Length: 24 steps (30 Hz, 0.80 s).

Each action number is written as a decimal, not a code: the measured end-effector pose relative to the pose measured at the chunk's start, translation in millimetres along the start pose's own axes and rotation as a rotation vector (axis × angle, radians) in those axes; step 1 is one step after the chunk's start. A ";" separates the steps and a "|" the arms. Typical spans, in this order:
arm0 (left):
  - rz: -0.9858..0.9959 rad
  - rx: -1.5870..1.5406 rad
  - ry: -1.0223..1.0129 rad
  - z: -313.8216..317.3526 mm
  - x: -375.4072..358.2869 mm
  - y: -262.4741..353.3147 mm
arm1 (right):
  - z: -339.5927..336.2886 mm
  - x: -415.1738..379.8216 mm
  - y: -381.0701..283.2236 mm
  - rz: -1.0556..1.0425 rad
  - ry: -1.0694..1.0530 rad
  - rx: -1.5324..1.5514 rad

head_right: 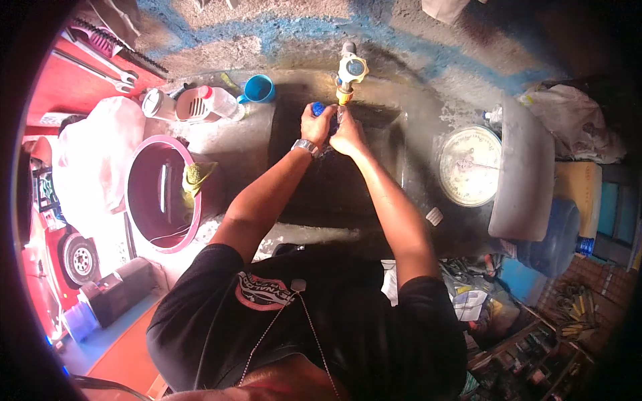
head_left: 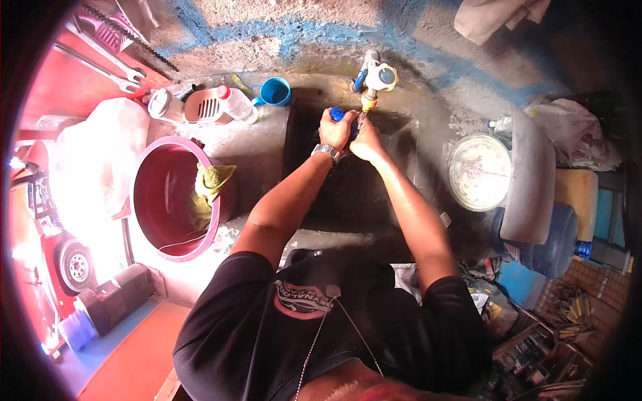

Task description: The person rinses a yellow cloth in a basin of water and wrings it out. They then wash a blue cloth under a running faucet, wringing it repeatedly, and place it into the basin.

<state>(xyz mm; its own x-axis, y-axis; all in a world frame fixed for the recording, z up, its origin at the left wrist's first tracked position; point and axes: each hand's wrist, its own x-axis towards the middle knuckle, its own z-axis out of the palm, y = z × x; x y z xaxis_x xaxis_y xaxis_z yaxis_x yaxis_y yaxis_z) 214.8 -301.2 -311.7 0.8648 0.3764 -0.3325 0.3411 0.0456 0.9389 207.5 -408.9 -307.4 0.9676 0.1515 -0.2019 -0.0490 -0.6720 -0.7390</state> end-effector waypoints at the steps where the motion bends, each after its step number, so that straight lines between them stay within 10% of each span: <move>1: -0.064 -0.121 -0.027 1.2 -4.1 -1.2 | 0.6 -2.7 6.7 -0.029 -0.025 0.107; 6: -0.359 -0.483 0.071 7.1 4.4 -19.5 | -25.2 -63.9 -8.4 0.028 0.006 0.689; 10: -0.516 -0.578 -0.172 10.6 11.1 -33.1 | -59.5 -160.2 64.5 -0.086 0.389 0.110; 14: -0.593 -0.615 -0.414 19.1 40.6 -72.3 | -104.9 -270.6 111.9 0.357 0.738 -0.329; 19: -0.083 0.001 -0.512 18.7 -15.9 -19.2 | -89.3 -317.4 165.5 0.641 0.762 -0.457; 24: -0.089 0.035 -0.494 7.9 -31.9 -4.6 | -88.4 -285.8 174.4 0.615 0.884 -0.431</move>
<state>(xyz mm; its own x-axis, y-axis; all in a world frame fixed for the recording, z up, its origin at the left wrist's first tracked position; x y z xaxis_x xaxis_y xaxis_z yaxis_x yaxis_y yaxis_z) 188.6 -320.7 -306.1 0.8998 -0.1109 -0.4219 0.4267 0.0231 0.9041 -55.7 -633.6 -321.7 0.6539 -0.7313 0.1941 -0.6470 -0.6734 -0.3576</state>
